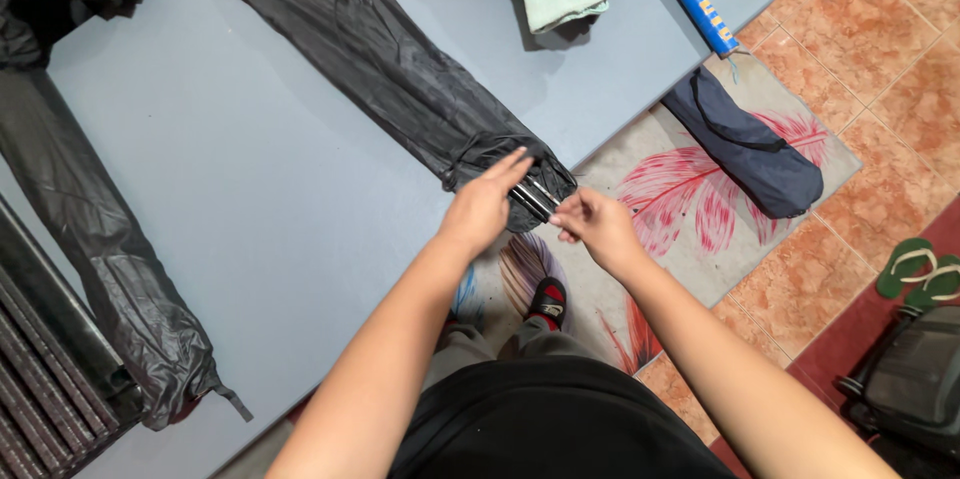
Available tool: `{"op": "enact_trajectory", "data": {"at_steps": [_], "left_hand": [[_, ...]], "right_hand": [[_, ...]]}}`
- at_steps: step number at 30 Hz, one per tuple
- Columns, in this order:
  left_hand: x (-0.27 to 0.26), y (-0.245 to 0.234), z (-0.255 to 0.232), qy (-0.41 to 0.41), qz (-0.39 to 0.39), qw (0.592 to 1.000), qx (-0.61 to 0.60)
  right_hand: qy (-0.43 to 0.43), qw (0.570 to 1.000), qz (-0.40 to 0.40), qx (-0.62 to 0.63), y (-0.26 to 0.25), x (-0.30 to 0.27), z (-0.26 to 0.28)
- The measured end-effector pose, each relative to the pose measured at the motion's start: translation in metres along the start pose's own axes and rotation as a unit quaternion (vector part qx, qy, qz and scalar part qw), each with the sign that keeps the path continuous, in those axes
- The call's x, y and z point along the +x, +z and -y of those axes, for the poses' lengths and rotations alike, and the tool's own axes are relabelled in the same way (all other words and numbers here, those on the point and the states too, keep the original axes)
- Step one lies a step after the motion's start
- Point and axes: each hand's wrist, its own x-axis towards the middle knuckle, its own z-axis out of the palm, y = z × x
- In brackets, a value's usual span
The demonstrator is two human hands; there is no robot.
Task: The person inserts metal poles into a black fabric sleeve, secures it with a drawstring, then unfolds a metal tripod and wipes its legs and joints with a light green cloth. The person handles the tripod one leg at a time, rotating it to clean different sections.
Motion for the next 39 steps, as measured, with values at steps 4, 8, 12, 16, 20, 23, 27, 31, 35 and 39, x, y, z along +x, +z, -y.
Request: {"op": "enact_trajectory", "data": {"at_steps": [4,8,12,16,20,23,27,31,35,39], "left_hand": [[-0.006,-0.004,-0.021,-0.037,0.009,0.997,-0.06],[-0.009,-0.016,-0.033,-0.046,0.01,0.995,-0.089],[-0.009,-0.012,-0.036,0.149,-0.018,0.985,-0.086],[-0.008,-0.01,-0.042,0.06,0.081,0.994,-0.032],[-0.007,-0.016,-0.037,-0.012,-0.152,0.986,0.071],[0.0,-0.028,-0.008,-0.109,-0.241,0.945,0.19],[-0.012,-0.031,0.035,-0.198,-0.118,0.963,0.139],[-0.014,-0.036,0.058,-0.211,-0.117,0.968,-0.071],[-0.003,-0.069,0.027,-0.121,-0.067,0.919,-0.368],[0.001,-0.107,-0.046,-0.052,0.045,0.943,-0.324]], "right_hand": [[0.02,0.995,-0.03,-0.092,0.009,0.01,0.022],[0.008,1.0,0.011,0.019,0.0,0.003,0.019],[-0.048,0.991,0.002,0.122,0.002,0.01,0.005],[-0.151,0.974,-0.114,-0.121,0.007,0.025,0.014],[-0.168,0.956,-0.16,-0.18,0.002,0.026,0.053],[-0.175,0.956,-0.093,-0.217,0.004,0.026,0.084],[-0.315,0.903,0.014,-0.291,0.028,0.036,0.115],[-0.265,0.894,0.048,-0.357,0.053,0.033,0.122],[-0.152,0.898,0.037,-0.412,0.068,0.033,0.105],[-0.324,0.847,0.12,-0.405,0.079,0.036,0.098]]}}
